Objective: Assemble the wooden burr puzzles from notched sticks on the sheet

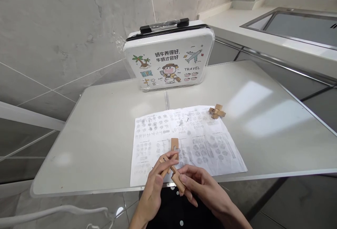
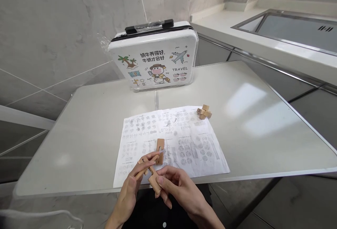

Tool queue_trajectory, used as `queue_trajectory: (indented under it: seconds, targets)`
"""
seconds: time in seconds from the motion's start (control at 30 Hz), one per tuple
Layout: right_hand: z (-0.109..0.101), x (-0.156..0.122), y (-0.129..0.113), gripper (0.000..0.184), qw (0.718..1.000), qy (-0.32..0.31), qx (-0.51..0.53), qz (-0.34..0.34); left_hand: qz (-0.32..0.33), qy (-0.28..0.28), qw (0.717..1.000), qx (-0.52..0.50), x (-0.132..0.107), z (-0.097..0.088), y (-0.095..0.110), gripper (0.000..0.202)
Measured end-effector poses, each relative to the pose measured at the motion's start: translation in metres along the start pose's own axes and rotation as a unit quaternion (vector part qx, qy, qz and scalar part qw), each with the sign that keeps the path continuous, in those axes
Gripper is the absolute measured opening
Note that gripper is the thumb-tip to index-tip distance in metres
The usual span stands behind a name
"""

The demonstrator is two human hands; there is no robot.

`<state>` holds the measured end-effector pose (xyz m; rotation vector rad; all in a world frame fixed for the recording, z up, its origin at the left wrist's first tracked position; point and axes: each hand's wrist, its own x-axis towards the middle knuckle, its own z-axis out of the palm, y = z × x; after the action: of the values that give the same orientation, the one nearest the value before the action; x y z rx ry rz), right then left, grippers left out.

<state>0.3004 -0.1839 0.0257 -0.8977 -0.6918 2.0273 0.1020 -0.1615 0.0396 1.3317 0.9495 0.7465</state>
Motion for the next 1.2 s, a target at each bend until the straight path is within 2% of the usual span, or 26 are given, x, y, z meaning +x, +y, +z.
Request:
queue_trajectory:
  seconds: [0.17, 0.43, 0.5, 0.63, 0.73, 0.83, 0.93, 1.0, 1.2]
  targets:
    - [0.000, 0.000, 0.000, 0.038, 1.000, 0.011, -0.012, -0.018, 0.005, -0.039, 0.997, 0.060, 0.001, 0.004, 0.002, 0.061]
    - [-0.005, 0.001, 0.005, 0.039, 0.999, 0.024, -0.008, -0.035, 0.035, -0.070, 0.994, 0.080, 0.002, 0.012, 0.001, 0.062]
    - [-0.005, 0.000, 0.006, 0.037, 0.999, 0.026, -0.011, -0.046, 0.067, -0.050, 0.992, 0.093, 0.001, 0.014, -0.001, 0.059]
    - [-0.005, -0.003, 0.004, 0.036, 0.997, 0.032, -0.013, -0.068, 0.144, 0.026, 0.979, 0.139, -0.003, 0.019, -0.011, 0.053]
    - [-0.006, -0.005, 0.002, 0.037, 0.997, 0.034, -0.029, -0.068, 0.192, 0.084, 0.958, 0.194, -0.007, 0.021, -0.019, 0.052]
    - [-0.006, -0.006, 0.000, 0.038, 0.996, 0.041, -0.044, -0.064, 0.242, 0.136, 0.925, 0.258, -0.008, 0.022, -0.022, 0.057]
    - [-0.005, -0.007, -0.001, 0.039, 0.995, 0.050, -0.055, -0.070, 0.285, 0.151, 0.894, 0.311, -0.008, 0.022, -0.019, 0.059]
    - [-0.004, -0.007, -0.003, 0.039, 0.994, 0.050, -0.063, -0.076, 0.294, 0.151, 0.884, 0.331, -0.007, 0.021, -0.015, 0.058]
    - [-0.004, -0.006, -0.006, 0.039, 0.992, 0.060, -0.085, -0.069, 0.284, 0.151, 0.880, 0.350, -0.007, 0.022, -0.014, 0.060]
